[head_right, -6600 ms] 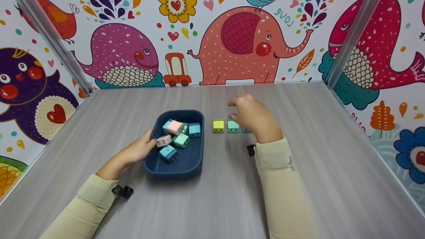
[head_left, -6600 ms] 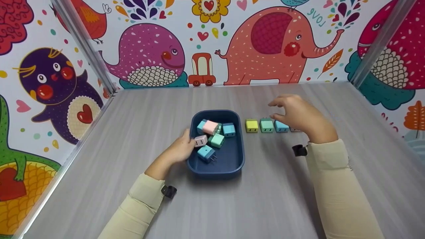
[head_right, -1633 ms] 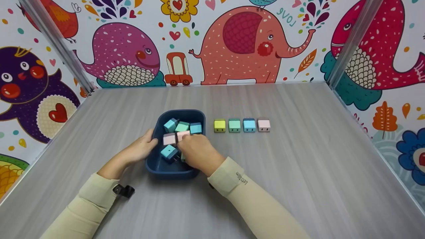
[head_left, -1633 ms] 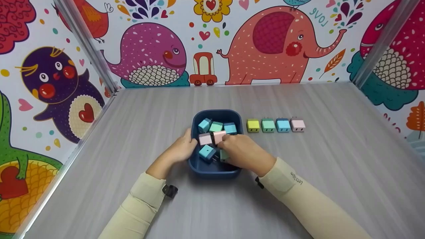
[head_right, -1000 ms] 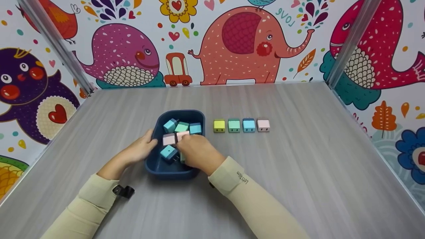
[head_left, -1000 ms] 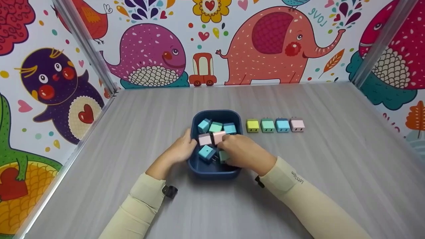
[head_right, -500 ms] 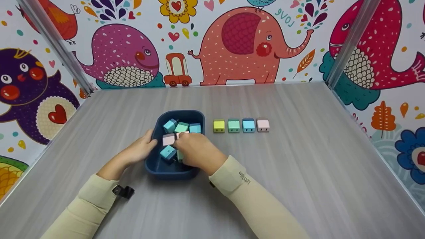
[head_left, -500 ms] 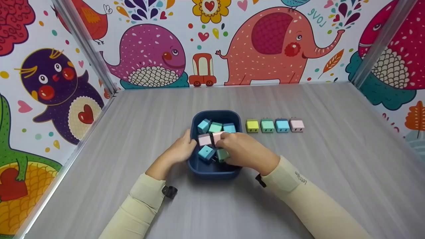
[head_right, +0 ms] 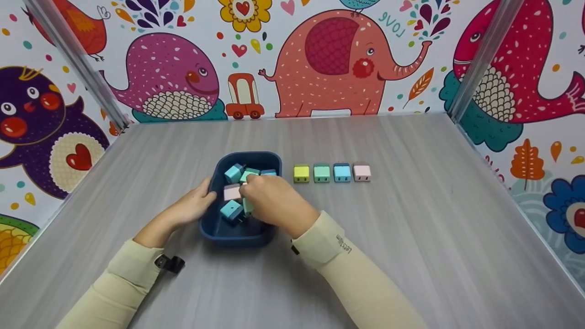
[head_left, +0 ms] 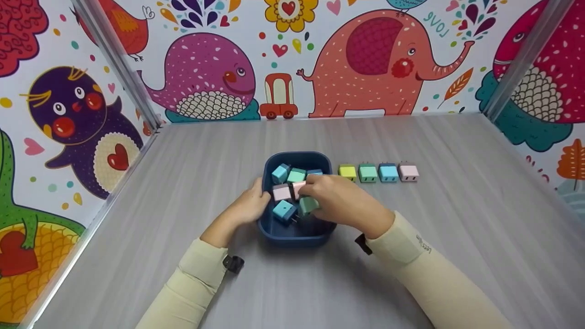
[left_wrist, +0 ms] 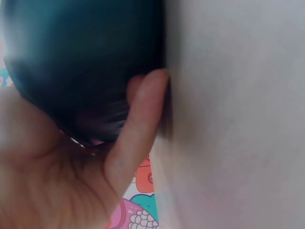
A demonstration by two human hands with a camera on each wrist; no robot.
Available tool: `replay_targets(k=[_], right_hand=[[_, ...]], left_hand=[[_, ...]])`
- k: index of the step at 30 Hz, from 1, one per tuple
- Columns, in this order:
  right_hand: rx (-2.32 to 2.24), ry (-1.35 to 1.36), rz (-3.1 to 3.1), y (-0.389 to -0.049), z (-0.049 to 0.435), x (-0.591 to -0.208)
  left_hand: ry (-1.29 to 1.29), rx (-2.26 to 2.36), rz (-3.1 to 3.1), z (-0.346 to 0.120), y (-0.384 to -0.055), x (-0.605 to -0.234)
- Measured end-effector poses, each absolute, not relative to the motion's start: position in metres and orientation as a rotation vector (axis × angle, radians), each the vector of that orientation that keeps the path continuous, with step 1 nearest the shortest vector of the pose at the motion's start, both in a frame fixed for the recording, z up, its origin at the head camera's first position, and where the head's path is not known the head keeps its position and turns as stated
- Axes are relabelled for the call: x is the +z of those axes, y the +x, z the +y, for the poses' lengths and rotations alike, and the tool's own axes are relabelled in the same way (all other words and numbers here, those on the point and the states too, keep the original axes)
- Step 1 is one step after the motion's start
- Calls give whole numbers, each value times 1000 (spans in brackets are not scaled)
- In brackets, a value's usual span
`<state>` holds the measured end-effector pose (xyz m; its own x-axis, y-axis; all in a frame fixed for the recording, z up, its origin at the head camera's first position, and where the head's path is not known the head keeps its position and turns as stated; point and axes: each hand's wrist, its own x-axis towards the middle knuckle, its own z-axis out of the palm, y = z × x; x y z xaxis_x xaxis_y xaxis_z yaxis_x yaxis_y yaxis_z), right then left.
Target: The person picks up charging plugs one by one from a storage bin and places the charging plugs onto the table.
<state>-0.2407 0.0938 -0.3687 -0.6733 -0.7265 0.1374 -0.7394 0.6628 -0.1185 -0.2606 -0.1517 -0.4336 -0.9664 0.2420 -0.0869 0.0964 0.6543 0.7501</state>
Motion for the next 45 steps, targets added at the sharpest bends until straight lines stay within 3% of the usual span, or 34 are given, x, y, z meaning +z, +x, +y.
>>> replay_targets(k=[14,27,45], right_hand=[[352,1077,-2788,-248,125,-346],[510,775,-2862,-266,186,-324],[567,581,-2998,-284,271,-319]], left_hand=[[263,1191,2703,-151,-260,-433],[214,1215,2677,-150,-260,-433],[232,1210,2677,-151,-259,-431]])
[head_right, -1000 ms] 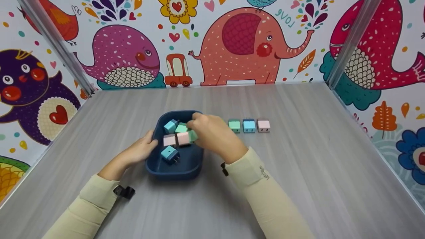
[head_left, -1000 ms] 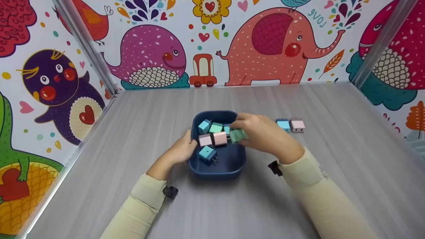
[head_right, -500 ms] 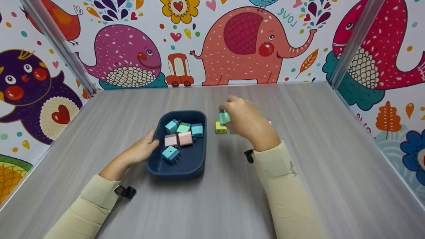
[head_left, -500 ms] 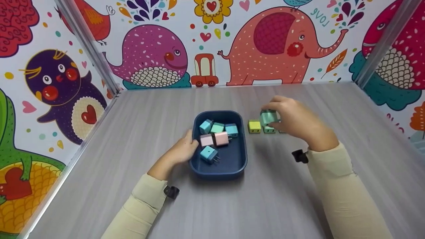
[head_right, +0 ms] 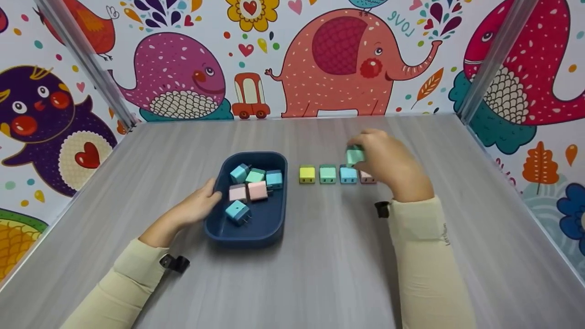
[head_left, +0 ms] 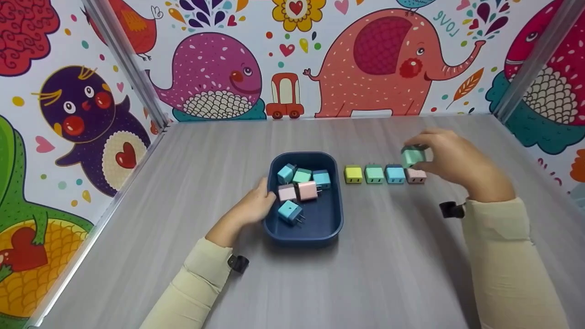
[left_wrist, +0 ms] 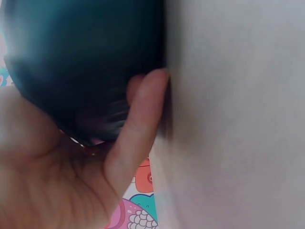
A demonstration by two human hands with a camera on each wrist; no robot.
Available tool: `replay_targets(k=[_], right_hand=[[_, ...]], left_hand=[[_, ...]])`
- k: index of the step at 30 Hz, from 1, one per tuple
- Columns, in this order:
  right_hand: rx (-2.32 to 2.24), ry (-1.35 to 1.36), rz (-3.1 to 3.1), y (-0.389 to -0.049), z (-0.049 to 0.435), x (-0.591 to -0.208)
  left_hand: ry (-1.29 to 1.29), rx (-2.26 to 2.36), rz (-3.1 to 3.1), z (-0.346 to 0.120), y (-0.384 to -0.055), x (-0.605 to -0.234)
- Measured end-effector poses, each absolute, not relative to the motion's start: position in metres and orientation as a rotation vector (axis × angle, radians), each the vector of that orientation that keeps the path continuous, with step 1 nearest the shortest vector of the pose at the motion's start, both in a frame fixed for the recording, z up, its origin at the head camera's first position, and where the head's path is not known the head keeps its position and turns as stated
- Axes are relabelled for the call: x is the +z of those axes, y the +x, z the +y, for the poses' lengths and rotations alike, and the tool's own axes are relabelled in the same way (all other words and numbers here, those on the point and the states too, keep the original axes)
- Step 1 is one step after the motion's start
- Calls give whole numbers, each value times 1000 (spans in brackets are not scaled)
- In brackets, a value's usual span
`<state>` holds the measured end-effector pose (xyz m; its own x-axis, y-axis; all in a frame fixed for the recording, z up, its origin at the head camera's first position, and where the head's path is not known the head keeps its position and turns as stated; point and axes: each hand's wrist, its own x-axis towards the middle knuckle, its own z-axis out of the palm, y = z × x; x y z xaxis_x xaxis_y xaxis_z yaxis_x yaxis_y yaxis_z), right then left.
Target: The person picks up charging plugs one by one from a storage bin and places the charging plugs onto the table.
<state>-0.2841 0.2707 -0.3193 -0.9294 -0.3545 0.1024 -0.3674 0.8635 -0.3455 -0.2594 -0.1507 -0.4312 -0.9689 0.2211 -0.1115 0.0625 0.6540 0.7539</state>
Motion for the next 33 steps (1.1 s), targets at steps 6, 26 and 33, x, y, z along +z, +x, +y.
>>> replay_targets(k=[6,26,33], right_hand=[[597,488,-3022,-295,301,-327],[691,367,-3127,-315,339,-356],[661,350,-3147,-317,344,-364]], left_hand=[[226,1188,2687,-151,-259,-430],[242,1165,2714,-151,-260,-431],[235,1182,2693,-151,-259,-432]])
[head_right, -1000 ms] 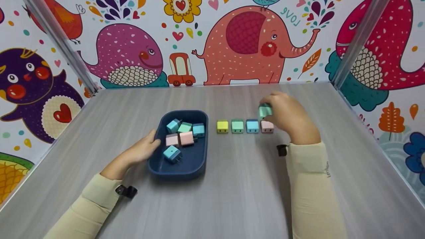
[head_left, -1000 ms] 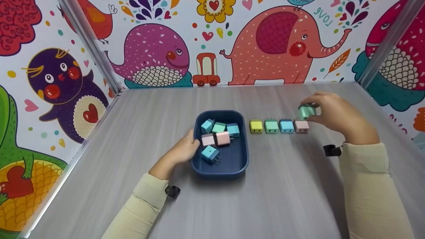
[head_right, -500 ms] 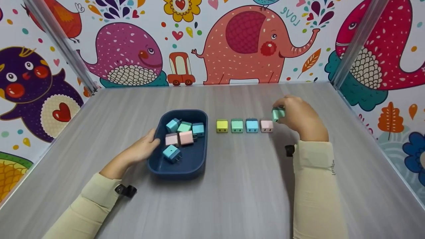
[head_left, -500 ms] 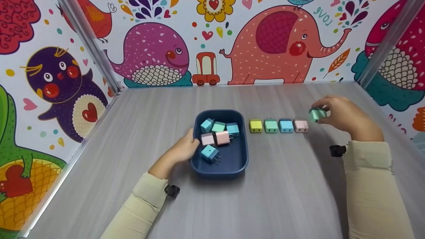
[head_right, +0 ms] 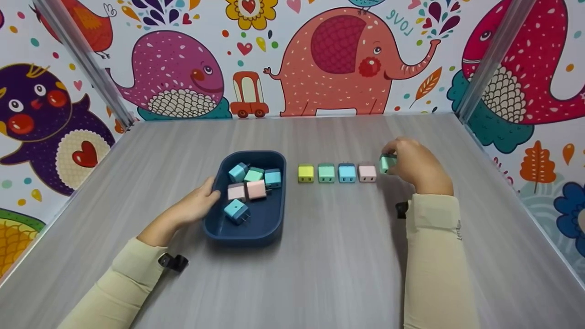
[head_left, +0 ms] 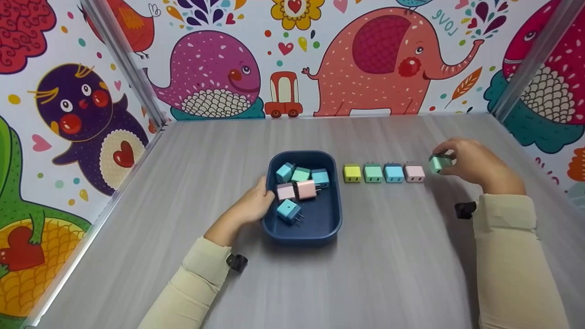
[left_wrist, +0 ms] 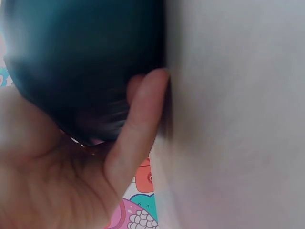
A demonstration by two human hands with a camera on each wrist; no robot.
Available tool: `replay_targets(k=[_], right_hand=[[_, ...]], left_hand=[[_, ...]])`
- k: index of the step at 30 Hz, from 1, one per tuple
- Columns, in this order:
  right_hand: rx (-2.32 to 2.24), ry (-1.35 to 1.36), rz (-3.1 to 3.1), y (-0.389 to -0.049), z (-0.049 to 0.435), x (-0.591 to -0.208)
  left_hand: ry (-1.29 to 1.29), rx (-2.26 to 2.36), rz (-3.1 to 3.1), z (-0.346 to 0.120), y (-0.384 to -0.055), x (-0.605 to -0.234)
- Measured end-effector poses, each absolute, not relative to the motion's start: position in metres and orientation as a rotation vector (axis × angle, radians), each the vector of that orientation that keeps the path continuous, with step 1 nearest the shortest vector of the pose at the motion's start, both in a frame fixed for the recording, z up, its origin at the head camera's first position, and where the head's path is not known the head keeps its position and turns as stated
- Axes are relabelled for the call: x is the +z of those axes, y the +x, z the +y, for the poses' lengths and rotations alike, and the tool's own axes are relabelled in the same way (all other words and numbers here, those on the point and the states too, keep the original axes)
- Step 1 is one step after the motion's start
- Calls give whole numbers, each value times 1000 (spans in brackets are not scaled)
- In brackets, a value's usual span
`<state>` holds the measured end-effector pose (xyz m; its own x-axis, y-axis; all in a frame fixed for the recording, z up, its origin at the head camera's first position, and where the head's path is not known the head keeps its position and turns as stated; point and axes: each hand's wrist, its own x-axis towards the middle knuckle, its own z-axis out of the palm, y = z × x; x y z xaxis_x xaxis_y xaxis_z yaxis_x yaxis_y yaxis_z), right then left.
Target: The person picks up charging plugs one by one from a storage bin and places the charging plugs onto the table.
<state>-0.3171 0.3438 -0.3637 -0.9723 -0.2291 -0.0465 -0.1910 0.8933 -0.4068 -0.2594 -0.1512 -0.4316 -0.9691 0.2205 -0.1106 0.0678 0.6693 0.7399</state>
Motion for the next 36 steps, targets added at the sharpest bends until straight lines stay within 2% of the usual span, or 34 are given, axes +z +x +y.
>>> replay_targets(k=[36], right_hand=[[-638,-232,2896,-335,348,-402]], left_hand=[[239,1213,2678,-151,-260,-432]])
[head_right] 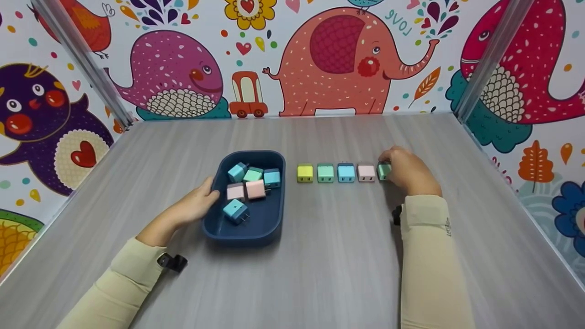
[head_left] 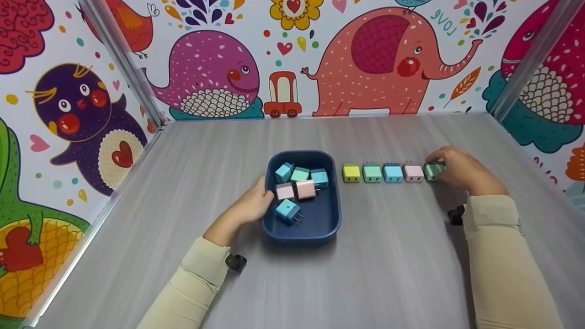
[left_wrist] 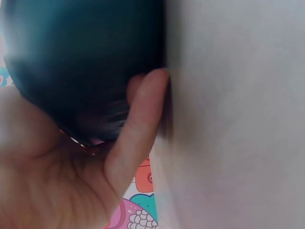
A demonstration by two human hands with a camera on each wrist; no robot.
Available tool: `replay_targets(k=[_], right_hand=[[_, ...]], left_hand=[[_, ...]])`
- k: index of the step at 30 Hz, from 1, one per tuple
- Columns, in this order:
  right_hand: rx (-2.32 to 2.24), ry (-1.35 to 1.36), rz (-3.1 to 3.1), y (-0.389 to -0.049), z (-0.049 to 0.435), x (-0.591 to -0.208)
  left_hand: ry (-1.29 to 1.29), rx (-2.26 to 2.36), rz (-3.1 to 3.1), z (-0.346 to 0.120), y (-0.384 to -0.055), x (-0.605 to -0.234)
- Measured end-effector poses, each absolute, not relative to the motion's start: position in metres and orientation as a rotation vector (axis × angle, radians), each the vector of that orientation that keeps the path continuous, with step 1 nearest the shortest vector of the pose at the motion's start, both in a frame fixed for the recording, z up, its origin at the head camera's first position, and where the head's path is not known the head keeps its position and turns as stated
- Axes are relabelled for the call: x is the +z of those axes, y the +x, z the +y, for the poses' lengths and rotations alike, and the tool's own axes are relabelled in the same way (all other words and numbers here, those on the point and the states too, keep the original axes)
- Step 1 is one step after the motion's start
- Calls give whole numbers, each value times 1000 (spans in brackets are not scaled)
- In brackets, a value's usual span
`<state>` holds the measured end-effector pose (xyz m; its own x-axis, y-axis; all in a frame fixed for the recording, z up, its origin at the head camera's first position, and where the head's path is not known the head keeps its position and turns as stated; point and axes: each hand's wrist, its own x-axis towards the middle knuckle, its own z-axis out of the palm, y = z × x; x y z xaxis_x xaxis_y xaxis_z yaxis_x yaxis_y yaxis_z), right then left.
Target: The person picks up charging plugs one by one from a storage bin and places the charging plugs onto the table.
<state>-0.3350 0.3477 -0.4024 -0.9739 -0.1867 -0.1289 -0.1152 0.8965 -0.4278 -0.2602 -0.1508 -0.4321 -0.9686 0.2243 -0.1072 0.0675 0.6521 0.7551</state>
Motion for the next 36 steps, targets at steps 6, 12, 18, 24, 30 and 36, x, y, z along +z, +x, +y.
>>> replay_targets(k=[6,12,18,24,30,36], right_hand=[[-622,-260,2898,-336,349,-404],[-629,-261,2892,-337,348,-407],[-634,-265,2900,-338,346,-409],[-648,-246,2890,-337,345,-409],[-656,-234,2888,-337,344,-409],[-660,-236,2884,-337,344,-408]], left_hand=[[222,1213,2670,-150,-260,-431],[222,1212,2672,-150,-260,-432],[228,1209,2673,-150,-260,-433],[266,1195,2700,-151,-260,-432],[256,1190,2696,-151,-260,-432],[250,1190,2693,-151,-260,-431]])
